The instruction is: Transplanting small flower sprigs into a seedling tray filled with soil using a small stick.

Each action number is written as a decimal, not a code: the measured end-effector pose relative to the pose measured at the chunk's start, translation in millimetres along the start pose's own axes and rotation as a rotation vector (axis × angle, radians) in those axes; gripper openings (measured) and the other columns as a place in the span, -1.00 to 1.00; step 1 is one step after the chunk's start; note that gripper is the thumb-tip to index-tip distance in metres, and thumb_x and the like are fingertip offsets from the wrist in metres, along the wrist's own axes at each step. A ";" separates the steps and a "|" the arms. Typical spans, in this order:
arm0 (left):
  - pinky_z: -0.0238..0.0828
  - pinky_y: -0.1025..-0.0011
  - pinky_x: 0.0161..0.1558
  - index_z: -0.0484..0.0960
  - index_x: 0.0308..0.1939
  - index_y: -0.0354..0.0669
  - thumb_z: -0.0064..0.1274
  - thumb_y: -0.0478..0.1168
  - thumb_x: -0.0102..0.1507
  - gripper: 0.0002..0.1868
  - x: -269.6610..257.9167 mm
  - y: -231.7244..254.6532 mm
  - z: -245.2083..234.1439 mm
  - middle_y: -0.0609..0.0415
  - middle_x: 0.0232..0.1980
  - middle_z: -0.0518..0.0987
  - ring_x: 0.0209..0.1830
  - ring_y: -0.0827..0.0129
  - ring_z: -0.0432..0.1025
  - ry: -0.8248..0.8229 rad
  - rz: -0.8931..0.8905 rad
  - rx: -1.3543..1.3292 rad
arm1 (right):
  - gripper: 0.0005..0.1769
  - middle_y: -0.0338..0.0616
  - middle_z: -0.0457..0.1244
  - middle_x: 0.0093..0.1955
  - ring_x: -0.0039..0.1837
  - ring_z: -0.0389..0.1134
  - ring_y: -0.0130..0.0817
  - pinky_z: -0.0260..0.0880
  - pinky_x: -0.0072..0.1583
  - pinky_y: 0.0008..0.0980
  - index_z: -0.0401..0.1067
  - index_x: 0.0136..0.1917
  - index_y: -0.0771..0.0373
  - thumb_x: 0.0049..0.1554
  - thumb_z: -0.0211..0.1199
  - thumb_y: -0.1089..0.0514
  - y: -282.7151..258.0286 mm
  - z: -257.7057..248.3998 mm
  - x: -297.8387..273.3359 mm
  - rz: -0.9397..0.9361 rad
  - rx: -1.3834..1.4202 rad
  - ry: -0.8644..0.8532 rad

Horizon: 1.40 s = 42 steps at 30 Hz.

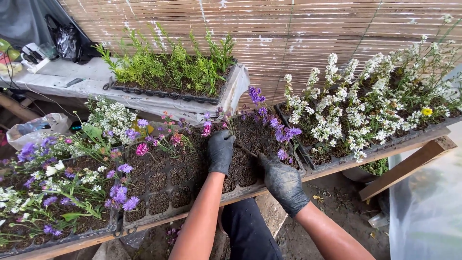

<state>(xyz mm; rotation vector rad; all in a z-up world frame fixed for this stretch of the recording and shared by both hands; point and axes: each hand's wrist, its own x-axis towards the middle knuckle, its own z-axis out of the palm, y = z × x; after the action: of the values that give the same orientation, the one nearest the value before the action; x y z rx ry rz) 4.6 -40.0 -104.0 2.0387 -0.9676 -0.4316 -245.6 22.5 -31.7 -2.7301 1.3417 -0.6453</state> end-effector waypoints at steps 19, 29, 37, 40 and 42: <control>0.56 0.01 0.09 0.47 0.40 0.16 -0.03 -0.18 0.34 -0.50 -65.6 54.7 -60.3 -0.10 0.10 0.68 0.16 0.00 0.55 0.003 0.139 0.244 | -0.42 -0.16 0.41 -0.03 0.03 0.50 0.01 0.56 0.00 0.02 0.43 0.38 -0.27 0.15 -0.03 0.12 -9.1 20.3 34.2 0.169 0.000 -0.100; 0.58 0.06 0.05 0.61 0.26 0.19 0.03 -0.13 0.31 -0.59 -46.6 15.6 -38.5 0.00 0.05 0.71 0.12 0.04 0.57 0.004 0.101 0.174 | -0.48 -0.06 0.42 -0.10 -0.08 0.52 0.06 0.57 -0.07 0.09 0.46 0.36 -0.17 0.15 0.07 0.08 -4.9 11.6 -7.5 0.222 -0.031 -0.049; 0.61 0.15 0.02 0.60 0.26 0.32 0.12 -0.08 0.28 -0.56 -34.6 14.2 -21.0 0.20 0.00 0.73 0.07 0.20 0.60 0.032 0.092 0.245 | -0.40 0.00 0.41 0.03 -0.06 0.50 0.21 0.55 -0.05 0.20 0.38 0.44 -0.19 0.13 0.04 0.10 -18.6 37.3 1.3 0.229 0.107 -0.148; 0.61 0.13 0.00 0.62 0.23 0.28 0.11 -0.11 0.29 -0.59 -39.6 16.2 -27.0 0.16 -0.01 0.73 0.06 0.17 0.60 0.044 0.104 0.250 | -0.41 -0.02 0.41 0.04 -0.06 0.50 0.19 0.56 -0.04 0.19 0.39 0.43 -0.22 0.13 0.06 0.09 -21.5 16.5 -3.9 0.239 0.093 -0.131; 0.62 0.11 -0.01 0.64 0.22 0.26 0.10 -0.12 0.30 -0.61 -47.8 20.1 -36.1 0.13 -0.01 0.73 0.05 0.14 0.60 0.049 0.124 0.248 | -0.42 -0.06 0.41 0.05 -0.06 0.51 0.15 0.56 -0.04 0.17 0.40 0.42 -0.27 0.14 0.06 0.07 -20.7 6.0 -12.0 0.251 0.059 -0.123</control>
<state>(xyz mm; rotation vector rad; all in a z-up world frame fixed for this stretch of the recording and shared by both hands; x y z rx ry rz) -14.6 8.1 -68.0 2.1826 -1.1575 -0.2019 -234.3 43.7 -37.0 -2.4538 1.5716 -0.4813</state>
